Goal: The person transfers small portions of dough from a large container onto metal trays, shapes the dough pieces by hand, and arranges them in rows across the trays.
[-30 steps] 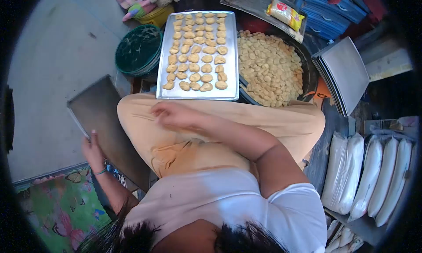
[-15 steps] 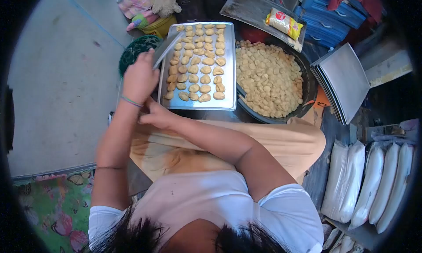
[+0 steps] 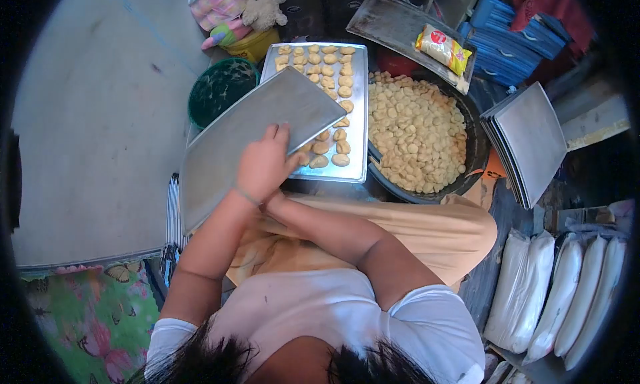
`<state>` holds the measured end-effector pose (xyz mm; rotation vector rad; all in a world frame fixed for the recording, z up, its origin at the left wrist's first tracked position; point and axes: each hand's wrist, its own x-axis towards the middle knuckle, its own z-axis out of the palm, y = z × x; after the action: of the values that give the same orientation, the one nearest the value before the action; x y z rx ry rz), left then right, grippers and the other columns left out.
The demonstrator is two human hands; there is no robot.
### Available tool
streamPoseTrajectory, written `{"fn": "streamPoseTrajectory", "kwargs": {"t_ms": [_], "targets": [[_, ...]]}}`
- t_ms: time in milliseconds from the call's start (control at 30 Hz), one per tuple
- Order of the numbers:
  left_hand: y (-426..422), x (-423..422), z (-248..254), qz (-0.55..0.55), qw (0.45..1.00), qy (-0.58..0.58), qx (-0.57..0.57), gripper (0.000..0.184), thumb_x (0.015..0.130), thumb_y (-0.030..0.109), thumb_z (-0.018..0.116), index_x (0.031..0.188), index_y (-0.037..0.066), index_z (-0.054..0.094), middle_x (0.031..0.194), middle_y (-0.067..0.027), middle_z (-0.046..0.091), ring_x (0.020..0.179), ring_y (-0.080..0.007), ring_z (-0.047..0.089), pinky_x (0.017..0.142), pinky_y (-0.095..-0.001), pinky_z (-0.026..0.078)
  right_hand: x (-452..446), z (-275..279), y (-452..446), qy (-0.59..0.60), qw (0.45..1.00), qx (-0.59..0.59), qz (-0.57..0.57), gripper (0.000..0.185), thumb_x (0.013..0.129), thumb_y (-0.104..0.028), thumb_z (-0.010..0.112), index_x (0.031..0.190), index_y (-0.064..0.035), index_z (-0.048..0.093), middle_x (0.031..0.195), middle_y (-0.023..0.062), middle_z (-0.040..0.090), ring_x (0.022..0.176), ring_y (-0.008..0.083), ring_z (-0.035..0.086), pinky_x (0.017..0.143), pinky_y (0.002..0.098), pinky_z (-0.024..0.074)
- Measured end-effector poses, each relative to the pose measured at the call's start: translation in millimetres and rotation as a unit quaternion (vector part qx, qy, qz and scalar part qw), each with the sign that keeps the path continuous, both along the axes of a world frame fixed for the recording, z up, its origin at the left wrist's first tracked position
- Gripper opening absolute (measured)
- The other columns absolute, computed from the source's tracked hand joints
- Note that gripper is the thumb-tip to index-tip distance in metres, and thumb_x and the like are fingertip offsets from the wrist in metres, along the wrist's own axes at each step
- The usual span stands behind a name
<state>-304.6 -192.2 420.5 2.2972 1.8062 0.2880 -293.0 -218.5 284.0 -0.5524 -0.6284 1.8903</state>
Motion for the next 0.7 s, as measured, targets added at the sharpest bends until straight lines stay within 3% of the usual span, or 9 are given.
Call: {"fn": "streamPoseTrajectory", "kwargs": {"t_ms": [133, 233, 267, 333, 500, 600, 633, 667, 700], "targets": [[15, -73, 35, 0.014, 0.989, -0.093, 0.110, 0.061, 0.082, 0.040, 0.072, 0.124, -0.001, 0.057, 0.129, -0.0234, 0.055, 0.120, -0.0387, 0.052, 0.102, -0.0446, 0.041, 42, 39, 11, -0.013, 0.986, -0.137, -0.089, 0.035, 0.078, -0.004, 0.058, 0.113, -0.0002, 0.055, 0.102, 0.0082, 0.058, 0.098, 0.0206, 0.056, 0.091, 0.0335, 0.0452], [63, -178, 14, 0.159, 0.956, 0.048, 0.242, 0.055, 0.089, 0.043, 0.064, 0.122, -0.001, 0.060, 0.127, -0.0215, 0.058, 0.118, -0.0330, 0.056, 0.102, -0.0396, 0.043, 95, 49, 29, 0.027, 0.993, -0.116, -0.028, 0.034, 0.079, -0.008, 0.062, 0.110, 0.0015, 0.055, 0.100, 0.0102, 0.060, 0.095, 0.0221, 0.058, 0.086, 0.0362, 0.0486], [72, -195, 10, 0.214, 0.967, -0.098, 0.099, 0.052, 0.091, 0.042, 0.063, 0.120, -0.001, 0.061, 0.119, -0.0184, 0.061, 0.111, -0.0293, 0.058, 0.097, -0.0374, 0.045, 112, 40, 44, 0.040, 0.993, -0.108, -0.002, 0.035, 0.079, -0.009, 0.064, 0.111, 0.0020, 0.055, 0.100, 0.0115, 0.061, 0.095, 0.0224, 0.059, 0.085, 0.0374, 0.0496], [86, -215, -1, 0.296, 0.858, -0.371, -0.195, 0.046, 0.094, 0.040, 0.060, 0.116, -0.001, 0.064, 0.105, -0.0121, 0.067, 0.098, -0.0219, 0.063, 0.087, -0.0329, 0.049, 136, 79, 78, -0.037, 0.991, -0.088, -0.094, 0.033, 0.082, -0.013, 0.066, 0.109, 0.0040, 0.057, 0.098, 0.0132, 0.062, 0.091, 0.0229, 0.061, 0.080, 0.0373, 0.0517], [130, -200, -101, 0.212, 0.834, -0.500, -0.098, 0.039, 0.098, 0.036, 0.056, 0.110, 0.000, 0.063, 0.096, -0.0029, 0.064, 0.083, -0.0108, 0.057, 0.076, -0.0277, 0.049, 192, 48, 182, -0.284, 0.944, 0.076, -0.153, 0.046, 0.085, -0.020, 0.068, 0.121, 0.0056, 0.053, 0.108, 0.0162, 0.063, 0.089, 0.0229, 0.064, 0.079, 0.0347, 0.0525], [143, -170, -172, 0.248, 0.831, -0.497, -0.028, 0.028, 0.095, 0.026, 0.060, 0.099, -0.001, 0.068, 0.074, -0.0027, 0.060, 0.067, -0.0130, 0.052, 0.063, -0.0313, 0.042, 213, 0, 198, -0.461, 0.855, 0.133, -0.195, 0.068, 0.085, -0.025, 0.070, 0.136, 0.0083, 0.040, 0.121, 0.0248, 0.059, 0.105, 0.0295, 0.062, 0.091, 0.0372, 0.0487], [136, -155, -185, 0.142, 0.943, -0.302, 0.007, 0.032, 0.095, 0.023, 0.058, 0.111, -0.003, 0.066, 0.086, -0.0131, 0.068, 0.078, -0.0229, 0.061, 0.076, -0.0345, 0.048, 221, -23, 201, -0.536, 0.804, 0.146, -0.211, 0.074, 0.084, -0.026, 0.071, 0.140, 0.0087, 0.035, 0.126, 0.0278, 0.055, 0.112, 0.0320, 0.059, 0.096, 0.0382, 0.0461], [140, -161, -241, 0.138, 0.955, -0.254, 0.062, 0.036, 0.097, 0.021, 0.054, 0.124, -0.002, 0.061, 0.109, -0.0214, 0.067, 0.097, -0.0303, 0.064, 0.093, -0.0348, 0.046, 226, -52, 198, -0.605, 0.749, 0.154, -0.223, 0.081, 0.084, -0.028, 0.072, 0.143, 0.0091, 0.031, 0.132, 0.0308, 0.052, 0.119, 0.0345, 0.056, 0.101, 0.0392, 0.0434], [126, -143, -229, 0.174, 0.922, -0.346, 0.025, 0.037, 0.098, 0.019, 0.053, 0.128, -0.002, 0.058, 0.117, -0.0188, 0.066, 0.104, -0.0253, 0.062, 0.096, -0.0318, 0.043, 225, -91, 199, -0.735, 0.619, 0.197, -0.195, 0.094, 0.082, -0.030, 0.073, 0.149, 0.0077, 0.019, 0.144, 0.0334, 0.038, 0.136, 0.0363, 0.040, 0.112, 0.0387, 0.0313]]}}
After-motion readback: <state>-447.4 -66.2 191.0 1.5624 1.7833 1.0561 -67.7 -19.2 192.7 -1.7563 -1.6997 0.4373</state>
